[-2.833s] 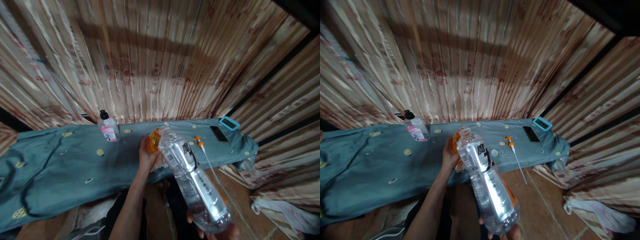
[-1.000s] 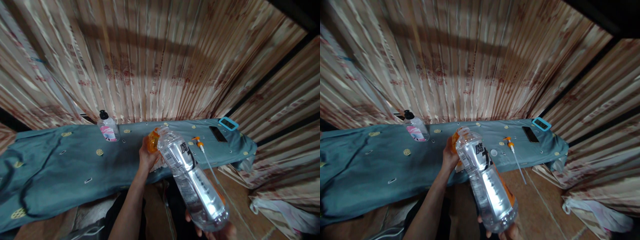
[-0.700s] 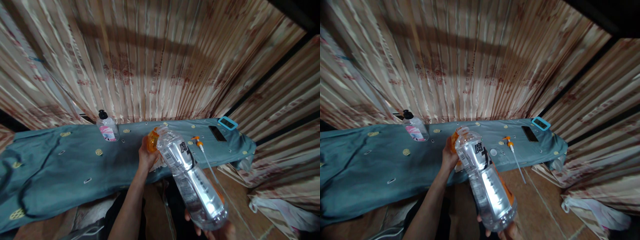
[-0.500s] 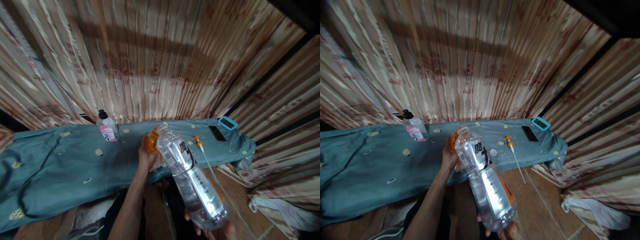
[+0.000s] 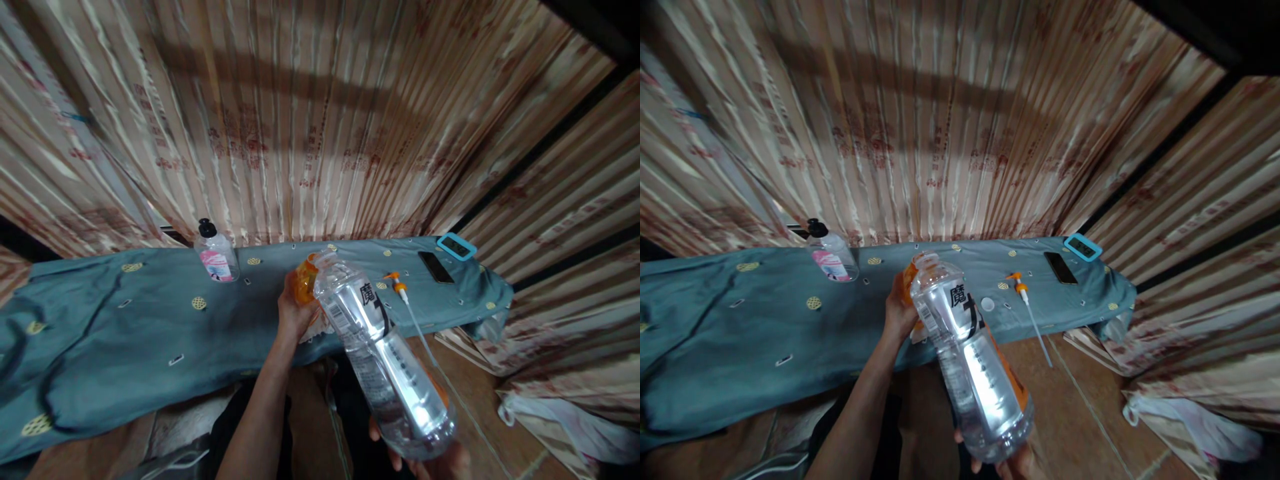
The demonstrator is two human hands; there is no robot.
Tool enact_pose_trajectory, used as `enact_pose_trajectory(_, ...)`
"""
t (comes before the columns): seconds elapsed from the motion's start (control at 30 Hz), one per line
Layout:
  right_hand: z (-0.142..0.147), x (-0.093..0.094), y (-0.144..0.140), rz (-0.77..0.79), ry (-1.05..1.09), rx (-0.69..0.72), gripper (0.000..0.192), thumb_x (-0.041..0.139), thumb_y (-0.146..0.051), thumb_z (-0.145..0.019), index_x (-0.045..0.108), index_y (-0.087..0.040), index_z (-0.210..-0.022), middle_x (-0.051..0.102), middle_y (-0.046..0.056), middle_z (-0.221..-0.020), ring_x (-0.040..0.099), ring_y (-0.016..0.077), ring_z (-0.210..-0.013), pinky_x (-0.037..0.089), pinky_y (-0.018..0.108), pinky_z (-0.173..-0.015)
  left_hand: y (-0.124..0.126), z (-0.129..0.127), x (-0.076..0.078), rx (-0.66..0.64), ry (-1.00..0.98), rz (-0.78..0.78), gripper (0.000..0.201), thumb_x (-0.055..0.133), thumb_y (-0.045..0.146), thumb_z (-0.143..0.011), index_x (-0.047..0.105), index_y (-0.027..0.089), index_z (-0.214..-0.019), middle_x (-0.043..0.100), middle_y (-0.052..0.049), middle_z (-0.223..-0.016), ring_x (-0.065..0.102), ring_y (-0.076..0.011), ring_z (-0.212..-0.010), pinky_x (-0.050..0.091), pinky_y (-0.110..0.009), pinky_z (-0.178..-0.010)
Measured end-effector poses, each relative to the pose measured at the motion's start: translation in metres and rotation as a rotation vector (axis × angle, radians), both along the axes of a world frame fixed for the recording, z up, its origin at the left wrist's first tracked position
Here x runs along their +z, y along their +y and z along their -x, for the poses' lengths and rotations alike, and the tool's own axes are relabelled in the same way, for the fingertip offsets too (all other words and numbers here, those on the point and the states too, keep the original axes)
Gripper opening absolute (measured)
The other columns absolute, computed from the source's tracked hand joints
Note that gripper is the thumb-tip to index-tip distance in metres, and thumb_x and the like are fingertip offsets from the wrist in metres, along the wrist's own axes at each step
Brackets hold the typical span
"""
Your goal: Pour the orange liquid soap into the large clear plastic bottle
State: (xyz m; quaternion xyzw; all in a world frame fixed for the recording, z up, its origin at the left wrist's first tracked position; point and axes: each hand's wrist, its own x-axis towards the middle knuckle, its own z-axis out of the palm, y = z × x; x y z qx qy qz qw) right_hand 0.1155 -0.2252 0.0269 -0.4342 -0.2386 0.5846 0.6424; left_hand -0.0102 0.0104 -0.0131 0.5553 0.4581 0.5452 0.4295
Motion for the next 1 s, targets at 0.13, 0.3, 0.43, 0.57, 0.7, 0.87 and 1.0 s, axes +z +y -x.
enact_pose_trajectory(0.13, -0.002, -0.003, -0.001, 0.009, -0.007, 0.035, 0.092, 0.077, -0.077, -0.052, 0.059, -0.022, -0.124, 0.075, 0.011, -0.094, 0.073, 0.0256, -0.078, 0.056, 0.026, -0.053, 0.000, 0.000, 0.001, -0.004, -0.013, -0.009, 0.049, 0.076, 0.034, -0.063, 0.055, 0.020, -0.106, 0.072, -0.003, -0.097, 0.070, -0.0206, -0.084, 0.056, -0.031, -0.074)
enact_pose_trajectory(0.3, 0.001, 0.000, -0.001, 0.027, 0.016, -0.006, 0.092, 0.080, -0.075, -0.051, 0.059, -0.022, -0.123, 0.076, 0.011, -0.093, 0.073, 0.0232, -0.074, 0.056, 0.023, -0.052, -0.002, 0.000, 0.006, 0.011, 0.025, -0.001, 0.049, 0.076, 0.033, -0.062, 0.056, 0.020, -0.105, 0.072, -0.003, -0.095, 0.071, -0.0217, -0.084, 0.057, -0.032, -0.073)
enact_pose_trajectory(0.43, 0.012, 0.012, 0.005, 0.017, 0.047, -0.079, 0.119, 0.084, -0.071, -0.049, 0.033, -0.027, -0.146, 0.076, 0.007, -0.090, 0.072, 0.0208, -0.068, 0.054, 0.020, -0.047, -0.002, 0.000, 0.007, 0.024, 0.034, -0.004, 0.049, 0.077, 0.032, -0.063, 0.056, 0.021, -0.106, 0.073, -0.003, -0.094, 0.071, -0.0217, -0.082, 0.057, -0.032, -0.072)
enact_pose_trajectory(0.57, 0.019, 0.021, 0.009, 0.050, 0.096, -0.128, 0.138, 0.087, -0.069, -0.045, 0.011, -0.026, -0.153, 0.076, 0.006, -0.086, 0.072, 0.0199, -0.065, 0.052, 0.017, -0.045, -0.001, 0.001, 0.006, 0.001, 0.014, -0.004, 0.048, 0.076, 0.031, -0.065, 0.055, 0.020, -0.108, 0.073, -0.003, -0.096, 0.071, -0.0207, -0.083, 0.057, -0.031, -0.073)
enact_pose_trajectory(0.7, 0.015, 0.018, 0.008, 0.066, 0.078, -0.102, 0.133, 0.085, -0.070, -0.046, 0.018, -0.027, -0.152, 0.076, 0.006, -0.084, 0.073, 0.0220, -0.067, 0.053, 0.019, -0.046, -0.001, 0.001, 0.006, -0.006, 0.025, -0.007, 0.047, 0.075, 0.032, -0.066, 0.055, 0.021, -0.107, 0.073, -0.003, -0.095, 0.071, -0.0202, -0.082, 0.057, -0.031, -0.072)
enact_pose_trajectory(0.87, 0.004, 0.006, 0.002, 0.052, 0.026, -0.035, 0.110, 0.082, -0.074, -0.048, 0.043, -0.025, -0.139, 0.076, 0.009, -0.090, 0.073, 0.0241, -0.071, 0.055, 0.024, -0.049, -0.001, 0.001, 0.007, 0.007, 0.038, -0.027, 0.045, 0.075, 0.034, -0.066, 0.056, 0.021, -0.104, 0.072, -0.001, -0.092, 0.071, -0.0197, -0.080, 0.057, -0.031, -0.071)
enact_pose_trajectory(1.0, -0.002, -0.006, -0.003, 0.062, 0.003, -0.011, 0.101, 0.077, -0.077, -0.052, 0.049, -0.022, -0.132, 0.076, 0.012, -0.091, 0.072, 0.0253, -0.074, 0.055, 0.027, -0.051, -0.001, 0.000, 0.006, 0.008, 0.010, -0.016, 0.044, 0.075, 0.032, -0.065, 0.056, 0.021, -0.103, 0.073, -0.001, -0.093, 0.071, -0.0197, -0.081, 0.057, -0.031, -0.071)
